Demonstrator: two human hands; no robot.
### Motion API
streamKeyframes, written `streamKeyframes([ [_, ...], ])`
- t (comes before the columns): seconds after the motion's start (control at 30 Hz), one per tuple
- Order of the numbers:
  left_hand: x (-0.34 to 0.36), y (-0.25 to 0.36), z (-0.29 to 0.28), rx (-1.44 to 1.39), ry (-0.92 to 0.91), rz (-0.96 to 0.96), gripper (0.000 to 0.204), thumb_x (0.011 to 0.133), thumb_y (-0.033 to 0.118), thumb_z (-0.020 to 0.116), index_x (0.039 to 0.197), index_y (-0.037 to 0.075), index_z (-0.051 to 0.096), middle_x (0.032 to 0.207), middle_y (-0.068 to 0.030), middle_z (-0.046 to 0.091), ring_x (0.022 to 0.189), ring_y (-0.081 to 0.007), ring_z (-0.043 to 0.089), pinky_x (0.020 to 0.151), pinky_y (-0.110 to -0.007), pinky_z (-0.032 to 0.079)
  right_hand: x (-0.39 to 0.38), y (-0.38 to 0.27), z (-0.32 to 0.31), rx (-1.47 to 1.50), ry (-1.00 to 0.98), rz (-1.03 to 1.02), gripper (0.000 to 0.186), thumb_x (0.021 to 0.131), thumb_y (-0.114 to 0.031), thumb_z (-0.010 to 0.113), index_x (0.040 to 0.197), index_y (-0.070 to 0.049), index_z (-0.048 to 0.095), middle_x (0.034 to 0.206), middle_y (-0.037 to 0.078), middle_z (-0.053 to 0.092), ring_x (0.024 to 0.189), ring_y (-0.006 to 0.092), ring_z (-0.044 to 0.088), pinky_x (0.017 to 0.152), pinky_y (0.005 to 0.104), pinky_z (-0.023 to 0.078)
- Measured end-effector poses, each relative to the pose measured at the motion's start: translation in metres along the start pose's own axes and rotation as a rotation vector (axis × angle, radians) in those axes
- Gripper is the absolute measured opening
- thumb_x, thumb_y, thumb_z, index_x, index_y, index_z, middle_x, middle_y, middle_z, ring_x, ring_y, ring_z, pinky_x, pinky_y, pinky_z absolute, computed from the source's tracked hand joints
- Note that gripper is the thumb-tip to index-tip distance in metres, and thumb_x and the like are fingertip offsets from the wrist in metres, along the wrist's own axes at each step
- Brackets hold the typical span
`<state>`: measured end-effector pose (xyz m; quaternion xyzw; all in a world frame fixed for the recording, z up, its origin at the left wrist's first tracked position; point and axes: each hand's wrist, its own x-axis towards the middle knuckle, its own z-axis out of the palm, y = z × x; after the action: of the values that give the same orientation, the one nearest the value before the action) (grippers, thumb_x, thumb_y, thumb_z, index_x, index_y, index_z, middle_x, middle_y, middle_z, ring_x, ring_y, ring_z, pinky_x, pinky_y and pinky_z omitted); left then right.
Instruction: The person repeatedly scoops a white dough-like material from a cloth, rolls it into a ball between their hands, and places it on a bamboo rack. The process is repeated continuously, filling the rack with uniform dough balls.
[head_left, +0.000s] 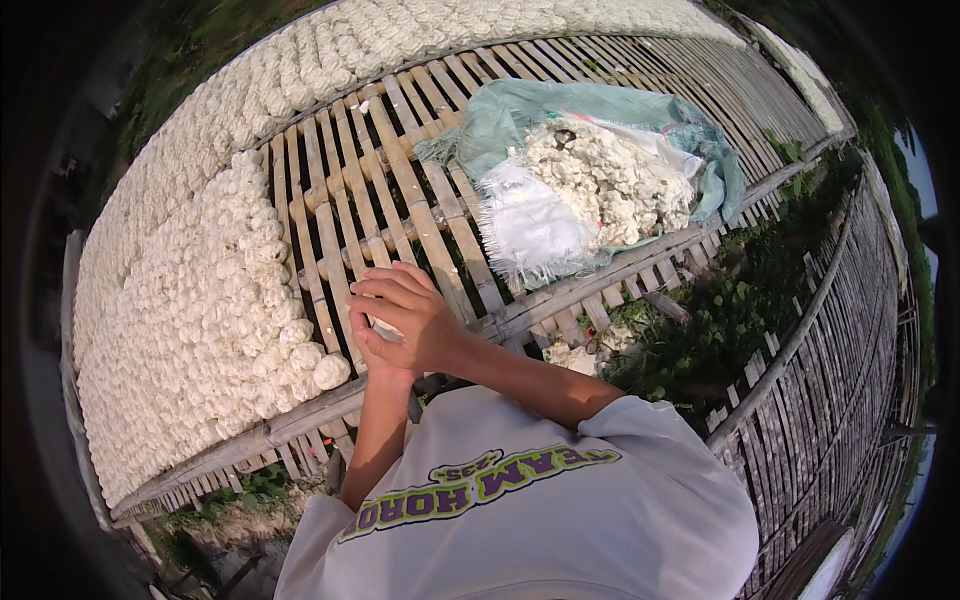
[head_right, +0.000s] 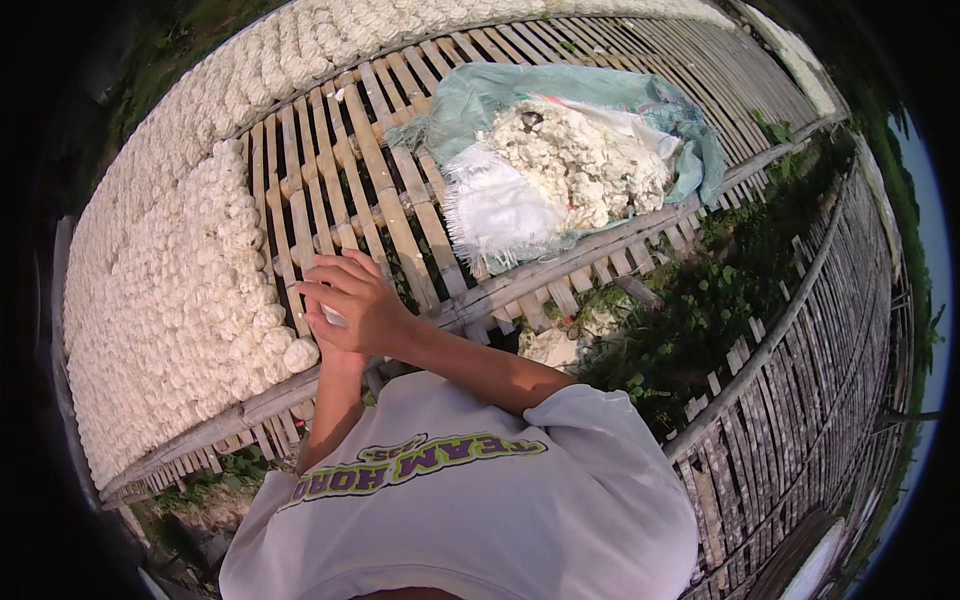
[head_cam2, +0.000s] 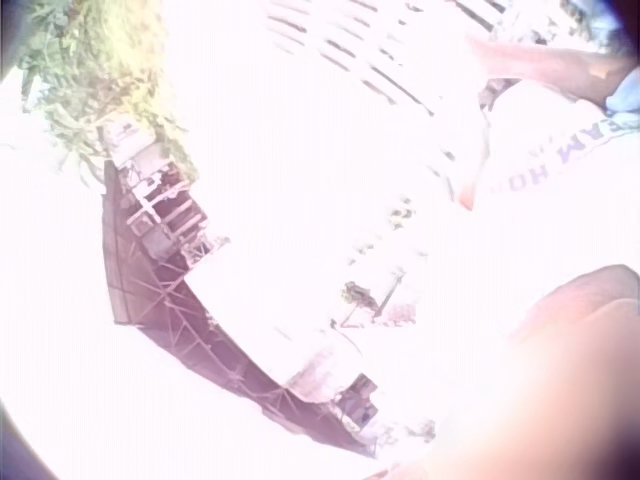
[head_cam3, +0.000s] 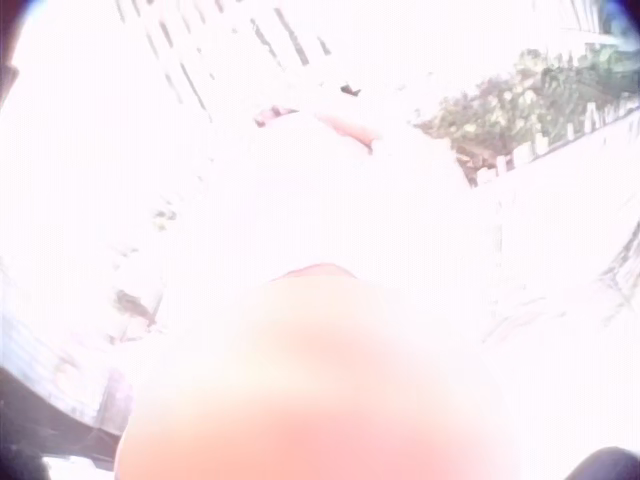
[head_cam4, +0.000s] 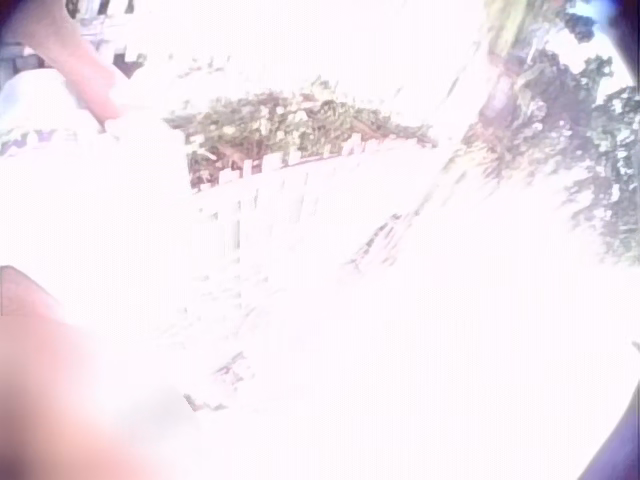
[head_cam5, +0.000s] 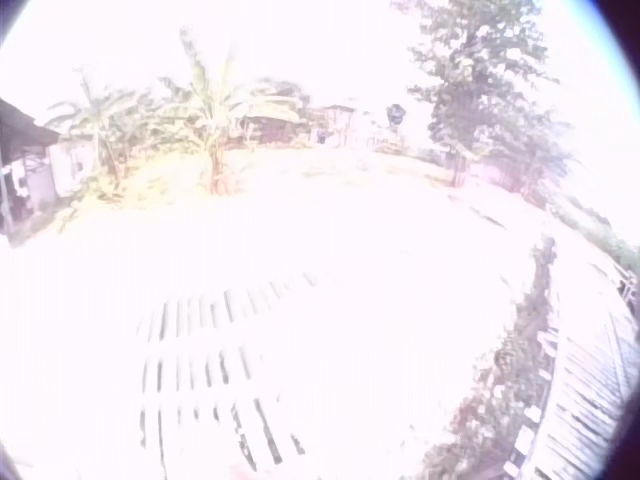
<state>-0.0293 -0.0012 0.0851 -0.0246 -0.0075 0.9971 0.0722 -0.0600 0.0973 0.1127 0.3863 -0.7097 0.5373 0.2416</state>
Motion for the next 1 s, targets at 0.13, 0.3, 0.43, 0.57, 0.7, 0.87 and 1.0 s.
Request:
streamKeyframes([
  [0.13,-0.006,0.012,0.014,0.34,0.244,-0.044,0.063,0.109,0.058,0.04,0.139,0.005,0.053,0.146,-0.0175,0.057,0.139,-0.0342,0.054,0.12,-0.048,0.042,-0.001,0.014,-0.005,0.01,-0.093,-0.085,0.014,0.086,-0.011,0.078,0.096,-0.002,0.074,0.101,0.012,0.074,0.095,0.0284,0.072,0.086,0.0395,0.056],
  [0.3,-0.008,-0.001,0.005,0.231,0.523,0.153,0.066,0.11,0.06,0.036,0.139,0.003,0.052,0.144,-0.0221,0.059,0.138,-0.0383,0.054,0.119,-0.051,0.043,-0.002,0.007,-0.003,0.216,-0.189,0.424,0.024,0.088,-0.013,0.078,0.107,0.0,0.074,0.112,0.015,0.074,0.105,0.0304,0.072,0.092,0.0378,0.057],
  [0.43,0.004,0.007,-0.009,0.224,-0.309,-0.069,0.069,0.109,0.063,0.033,0.143,0.006,0.052,0.15,-0.0262,0.053,0.146,-0.0381,0.048,0.123,-0.05,0.037,0.002,0.0,-0.011,0.073,-0.132,0.1,0.029,0.085,-0.02,0.081,0.108,-0.003,0.074,0.116,0.016,0.074,0.107,0.0312,0.072,0.093,0.038,0.057],
  [0.57,-0.002,0.01,-0.014,0.271,-0.001,-0.099,0.07,0.109,0.064,0.032,0.146,0.007,0.051,0.154,-0.0259,0.05,0.148,-0.0388,0.045,0.124,-0.052,0.035,0.011,0.015,-0.022,-0.03,-0.184,-0.088,0.028,0.079,-0.019,0.083,0.102,-0.005,0.075,0.101,0.012,0.075,0.092,0.0284,0.074,0.083,0.0393,0.058],
  [0.7,-0.001,-0.01,-0.014,0.373,0.181,0.175,0.072,0.109,0.065,0.032,0.148,0.008,0.05,0.158,-0.0256,0.046,0.15,-0.0396,0.042,0.125,-0.053,0.033,0.004,0.009,-0.012,0.014,-0.027,0.146,0.029,0.076,-0.02,0.084,0.099,-0.005,0.075,0.089,0.008,0.074,0.079,0.0272,0.074,0.074,0.0414,0.057],
  [0.87,0.007,0.003,-0.011,0.228,-0.11,-0.053,0.074,0.108,0.066,0.031,0.152,0.008,0.049,0.163,-0.0253,0.042,0.154,-0.0405,0.038,0.127,-0.054,0.03,-0.008,-0.002,-0.007,-0.014,-0.061,0.094,0.039,0.076,-0.028,0.089,0.103,-0.004,0.076,0.105,0.011,0.076,0.091,0.0299,0.074,0.083,0.0389,0.059],
  [1.0,0.0,0.006,-0.022,0.294,-0.132,-0.091,0.076,0.108,0.066,0.03,0.154,0.009,0.048,0.167,-0.025,0.039,0.156,-0.0412,0.035,0.128,-0.056,0.028,-0.005,0.0,-0.007,0.108,-0.099,0.121,0.036,0.076,-0.029,0.089,0.1,-0.005,0.077,0.1,0.009,0.075,0.092,0.0302,0.074,0.087,0.0397,0.058],
])
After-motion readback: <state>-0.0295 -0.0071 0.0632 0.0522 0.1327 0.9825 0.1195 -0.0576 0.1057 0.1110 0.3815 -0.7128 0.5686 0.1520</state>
